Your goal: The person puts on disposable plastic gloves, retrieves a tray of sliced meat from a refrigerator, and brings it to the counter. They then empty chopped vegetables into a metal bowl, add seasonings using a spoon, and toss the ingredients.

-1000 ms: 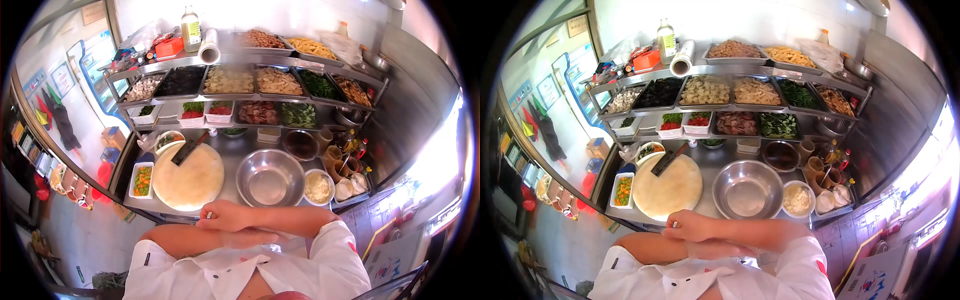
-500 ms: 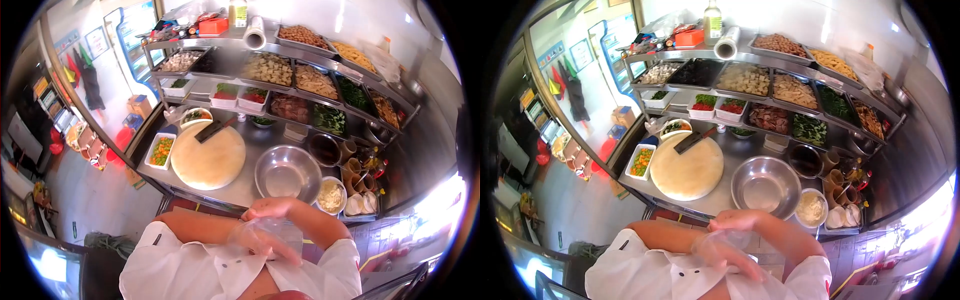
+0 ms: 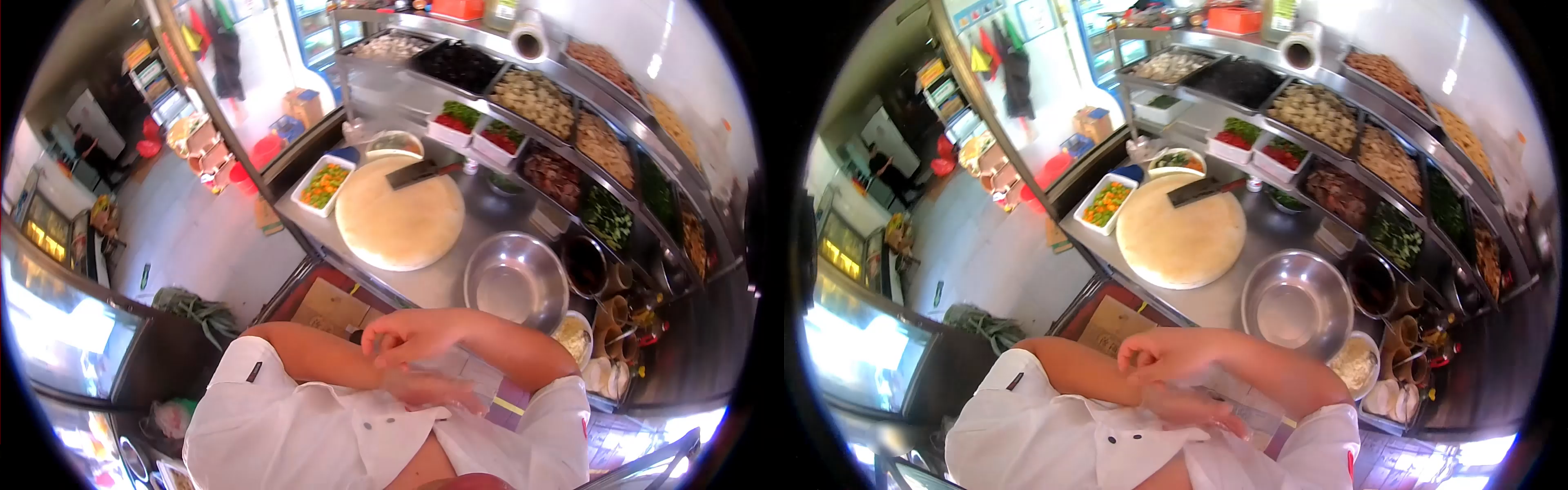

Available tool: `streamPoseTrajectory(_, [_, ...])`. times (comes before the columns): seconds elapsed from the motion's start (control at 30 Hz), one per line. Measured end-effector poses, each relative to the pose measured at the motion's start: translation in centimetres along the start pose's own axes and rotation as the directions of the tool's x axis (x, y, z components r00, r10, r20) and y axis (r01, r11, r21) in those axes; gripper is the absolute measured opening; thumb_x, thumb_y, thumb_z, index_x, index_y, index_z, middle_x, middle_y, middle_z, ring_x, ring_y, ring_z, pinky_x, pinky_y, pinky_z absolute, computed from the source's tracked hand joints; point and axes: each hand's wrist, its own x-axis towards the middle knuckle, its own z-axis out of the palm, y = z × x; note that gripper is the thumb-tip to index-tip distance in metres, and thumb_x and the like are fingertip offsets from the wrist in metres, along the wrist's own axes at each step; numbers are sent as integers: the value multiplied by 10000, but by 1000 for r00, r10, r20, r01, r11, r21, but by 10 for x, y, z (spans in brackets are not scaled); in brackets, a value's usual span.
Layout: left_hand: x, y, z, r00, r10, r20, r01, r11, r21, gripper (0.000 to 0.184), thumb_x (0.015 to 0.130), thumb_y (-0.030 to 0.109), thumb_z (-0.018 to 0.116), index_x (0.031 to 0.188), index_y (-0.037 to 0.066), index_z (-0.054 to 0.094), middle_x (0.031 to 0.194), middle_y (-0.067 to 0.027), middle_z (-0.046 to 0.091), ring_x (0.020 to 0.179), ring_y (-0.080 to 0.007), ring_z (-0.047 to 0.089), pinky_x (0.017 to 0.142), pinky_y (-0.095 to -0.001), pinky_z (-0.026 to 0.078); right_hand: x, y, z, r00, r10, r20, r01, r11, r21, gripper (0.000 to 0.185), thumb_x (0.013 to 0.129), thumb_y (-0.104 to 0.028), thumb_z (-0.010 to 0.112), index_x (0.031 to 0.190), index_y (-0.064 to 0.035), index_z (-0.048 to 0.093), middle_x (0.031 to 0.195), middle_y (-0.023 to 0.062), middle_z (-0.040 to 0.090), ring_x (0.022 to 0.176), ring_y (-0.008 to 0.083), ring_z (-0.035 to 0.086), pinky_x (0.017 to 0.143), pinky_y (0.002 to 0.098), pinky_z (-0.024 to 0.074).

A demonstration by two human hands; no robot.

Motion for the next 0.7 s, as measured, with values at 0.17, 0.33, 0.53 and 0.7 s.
streamPoseTrajectory(0.17, [-14,-25,-45,980,61,-187,-107,963,-248,498,1075,413,415,1365,49,591,1402,-87,583,1361,-193,475,1158,-361,328,87,-22,1,999,33,7,-30,962,-273,271,983,-248,640,1152,-46,575,861,21,680,752,72,571,637,285,445])
streamPoseTrajectory(0.33, [-129,13,-47,816,577,-20,-488,707,512,483,1053,409,477,1306,18,608,1316,-123,609,1295,-244,527,1135,-365,355,204,-39,-32,983,-38,-179,-44,899,-435,275,1004,-305,617,1103,-49,632,909,36,686,826,99,622,720,296,504])
streamPoseTrajectory(0.53, [-293,35,-9,765,615,-191,-276,581,766,502,998,365,591,1353,12,554,1396,-144,534,1357,-270,467,1143,-416,354,290,-41,-101,979,93,179,-65,986,-154,418,1004,-433,612,1193,-62,652,1105,23,668,1025,120,607,912,312,488])
streamPoseTrajectory(0.7, [-387,36,-10,520,854,-23,-462,303,834,565,957,349,674,1342,-46,555,1380,-214,537,1349,-370,465,1138,-478,359,366,-47,-99,867,111,486,-223,958,179,488,988,-501,618,1204,-65,661,1212,23,635,1141,133,560,1007,314,440])
